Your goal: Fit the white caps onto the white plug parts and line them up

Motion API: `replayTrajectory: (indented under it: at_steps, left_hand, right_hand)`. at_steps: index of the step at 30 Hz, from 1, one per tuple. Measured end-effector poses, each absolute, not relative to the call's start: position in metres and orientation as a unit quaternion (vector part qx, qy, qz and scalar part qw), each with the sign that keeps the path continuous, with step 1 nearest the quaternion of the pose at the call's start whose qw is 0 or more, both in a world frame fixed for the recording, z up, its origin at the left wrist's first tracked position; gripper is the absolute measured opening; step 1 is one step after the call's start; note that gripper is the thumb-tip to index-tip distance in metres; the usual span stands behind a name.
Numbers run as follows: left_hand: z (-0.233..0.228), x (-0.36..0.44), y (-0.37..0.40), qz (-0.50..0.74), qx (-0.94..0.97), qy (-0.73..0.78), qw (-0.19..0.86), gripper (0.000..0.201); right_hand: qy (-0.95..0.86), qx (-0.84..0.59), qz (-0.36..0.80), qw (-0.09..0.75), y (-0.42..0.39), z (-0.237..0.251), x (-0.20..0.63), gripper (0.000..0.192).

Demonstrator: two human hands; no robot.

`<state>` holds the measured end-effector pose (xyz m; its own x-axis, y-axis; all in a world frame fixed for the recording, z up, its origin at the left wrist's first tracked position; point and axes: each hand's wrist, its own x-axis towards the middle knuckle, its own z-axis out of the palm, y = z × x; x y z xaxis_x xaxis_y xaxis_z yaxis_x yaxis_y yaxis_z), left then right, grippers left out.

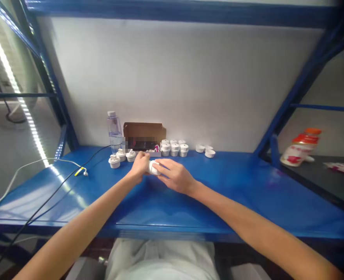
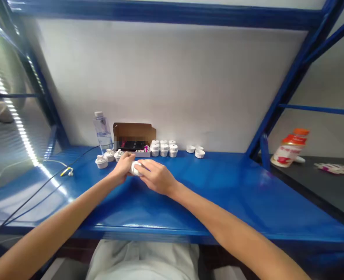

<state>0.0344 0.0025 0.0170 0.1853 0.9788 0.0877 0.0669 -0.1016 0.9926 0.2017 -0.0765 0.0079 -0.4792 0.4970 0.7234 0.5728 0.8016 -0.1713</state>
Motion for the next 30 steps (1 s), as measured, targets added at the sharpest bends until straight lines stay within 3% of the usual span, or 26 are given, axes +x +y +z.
replayTrajectory:
  at_steps: [3,6,10,13,18,30]
  left_hand:
    - [0.021,0.035,0.003,0.451,0.572,0.492,0.477,0.022]
    - [0.024,0.031,0.005,0.468,0.58,0.502,0.439,0.02]
    - [0.027,0.021,0.011,0.543,0.588,0.481,0.359,0.02]
    - [0.027,0.022,0.009,0.544,0.581,0.481,0.368,0.02]
    - [0.025,0.036,-0.005,0.527,0.591,0.475,0.383,0.019]
    - [0.023,0.04,-0.01,0.516,0.578,0.48,0.412,0.016]
  right_hand:
    - [-0.84,-0.325,0.004,0.435,-0.077,0.01,0.199,0.034]
    - [-0.738,-0.414,0.145,0.513,-0.075,0.011,0.2,0.026]
    - [-0.622,-0.465,0.29,0.559,-0.07,0.013,0.205,0.035]
    - [-0.677,-0.414,0.22,0.568,-0.074,0.013,0.202,0.041]
    - [-0.755,-0.362,0.057,0.544,-0.083,0.013,0.193,0.034]
    - [-0.8,-0.304,-0.003,0.517,-0.082,0.007,0.194,0.036]
